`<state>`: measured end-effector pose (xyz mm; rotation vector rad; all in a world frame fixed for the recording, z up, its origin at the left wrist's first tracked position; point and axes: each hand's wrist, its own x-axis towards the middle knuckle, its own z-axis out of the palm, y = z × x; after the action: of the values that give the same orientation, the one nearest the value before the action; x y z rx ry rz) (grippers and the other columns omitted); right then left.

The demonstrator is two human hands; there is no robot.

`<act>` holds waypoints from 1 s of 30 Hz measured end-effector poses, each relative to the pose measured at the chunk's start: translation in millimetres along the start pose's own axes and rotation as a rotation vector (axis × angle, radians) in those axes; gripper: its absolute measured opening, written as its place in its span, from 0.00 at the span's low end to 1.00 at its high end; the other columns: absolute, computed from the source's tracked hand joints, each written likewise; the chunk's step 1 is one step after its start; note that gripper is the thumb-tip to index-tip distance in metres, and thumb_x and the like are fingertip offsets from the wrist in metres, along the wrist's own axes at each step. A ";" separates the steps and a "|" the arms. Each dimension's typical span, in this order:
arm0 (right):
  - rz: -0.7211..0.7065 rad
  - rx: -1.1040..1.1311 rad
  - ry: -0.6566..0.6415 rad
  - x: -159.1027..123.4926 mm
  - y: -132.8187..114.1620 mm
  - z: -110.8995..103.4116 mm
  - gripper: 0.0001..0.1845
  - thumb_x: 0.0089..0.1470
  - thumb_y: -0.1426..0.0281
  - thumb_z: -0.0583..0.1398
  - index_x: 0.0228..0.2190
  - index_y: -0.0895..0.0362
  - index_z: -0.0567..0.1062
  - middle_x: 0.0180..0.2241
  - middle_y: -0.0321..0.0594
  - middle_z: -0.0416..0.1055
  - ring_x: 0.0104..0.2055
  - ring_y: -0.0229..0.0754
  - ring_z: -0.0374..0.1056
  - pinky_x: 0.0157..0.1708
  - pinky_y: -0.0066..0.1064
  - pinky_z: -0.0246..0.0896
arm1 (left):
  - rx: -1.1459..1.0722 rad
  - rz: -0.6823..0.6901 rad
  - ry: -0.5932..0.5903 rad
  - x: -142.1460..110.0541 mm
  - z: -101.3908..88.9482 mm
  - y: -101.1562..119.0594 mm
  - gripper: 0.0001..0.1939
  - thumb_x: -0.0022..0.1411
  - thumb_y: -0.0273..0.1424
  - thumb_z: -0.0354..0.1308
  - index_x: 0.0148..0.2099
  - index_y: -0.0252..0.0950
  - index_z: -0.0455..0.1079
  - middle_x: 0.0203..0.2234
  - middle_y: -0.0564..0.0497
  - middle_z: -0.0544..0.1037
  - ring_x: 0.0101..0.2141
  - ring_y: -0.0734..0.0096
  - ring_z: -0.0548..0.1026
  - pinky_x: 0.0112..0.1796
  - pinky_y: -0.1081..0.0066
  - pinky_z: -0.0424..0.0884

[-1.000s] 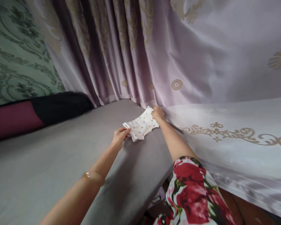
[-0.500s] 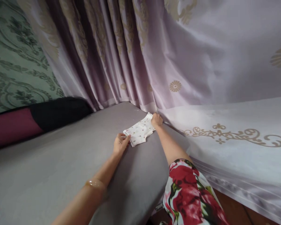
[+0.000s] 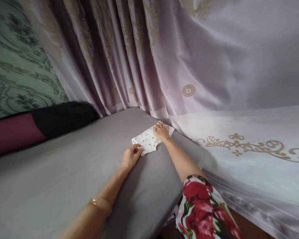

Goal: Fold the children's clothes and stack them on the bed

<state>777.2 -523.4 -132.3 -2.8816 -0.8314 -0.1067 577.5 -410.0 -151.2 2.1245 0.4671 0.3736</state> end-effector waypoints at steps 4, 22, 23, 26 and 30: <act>0.053 0.002 -0.089 5.2 3.9 5.6 0.30 0.67 0.59 0.36 0.62 0.54 0.60 0.68 0.41 0.45 0.68 0.50 0.39 0.63 0.57 0.36 | 0.108 -0.003 -0.019 3.6 2.4 1.4 0.14 0.60 0.33 0.58 0.47 0.34 0.74 0.25 0.53 0.74 0.29 0.73 0.71 0.34 0.74 0.64; -0.366 0.005 -0.032 -58.1 -68.2 6.4 0.31 0.66 0.58 0.39 0.64 0.56 0.57 0.68 0.46 0.46 0.69 0.52 0.38 0.64 0.57 0.35 | 0.379 0.016 0.213 -46.8 -152.8 -104.0 0.13 0.63 0.30 0.49 0.42 0.36 0.75 0.36 0.45 0.78 0.37 0.65 0.75 0.42 0.67 0.70; -0.366 -0.004 -0.032 -59.7 -69.1 8.5 0.30 0.66 0.59 0.39 0.64 0.56 0.58 0.68 0.46 0.47 0.69 0.52 0.39 0.63 0.58 0.35 | 0.414 0.015 0.233 -51.5 -163.9 -113.7 0.13 0.63 0.30 0.49 0.41 0.37 0.75 0.36 0.45 0.78 0.37 0.65 0.75 0.42 0.67 0.70; -0.386 -0.045 0.001 -57.0 -63.0 18.0 0.30 0.66 0.61 0.38 0.62 0.55 0.62 0.65 0.47 0.54 0.67 0.52 0.46 0.62 0.59 0.41 | 0.500 0.003 0.283 -69.3 -191.9 -135.1 0.13 0.63 0.30 0.49 0.40 0.37 0.76 0.34 0.46 0.76 0.37 0.65 0.74 0.42 0.68 0.69; -0.453 -0.073 0.087 -40.3 -48.7 36.6 0.32 0.64 0.58 0.37 0.56 0.54 0.70 0.60 0.53 0.63 0.63 0.57 0.56 0.56 0.61 0.49 | 0.520 0.003 0.322 -93.6 -221.3 -153.1 0.13 0.65 0.30 0.49 0.40 0.37 0.76 0.34 0.46 0.75 0.38 0.66 0.73 0.43 0.69 0.69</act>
<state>718.2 -498.1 -167.1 -2.6720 -1.4712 -0.3122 370.8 -214.4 -165.5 2.5750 0.8170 0.6582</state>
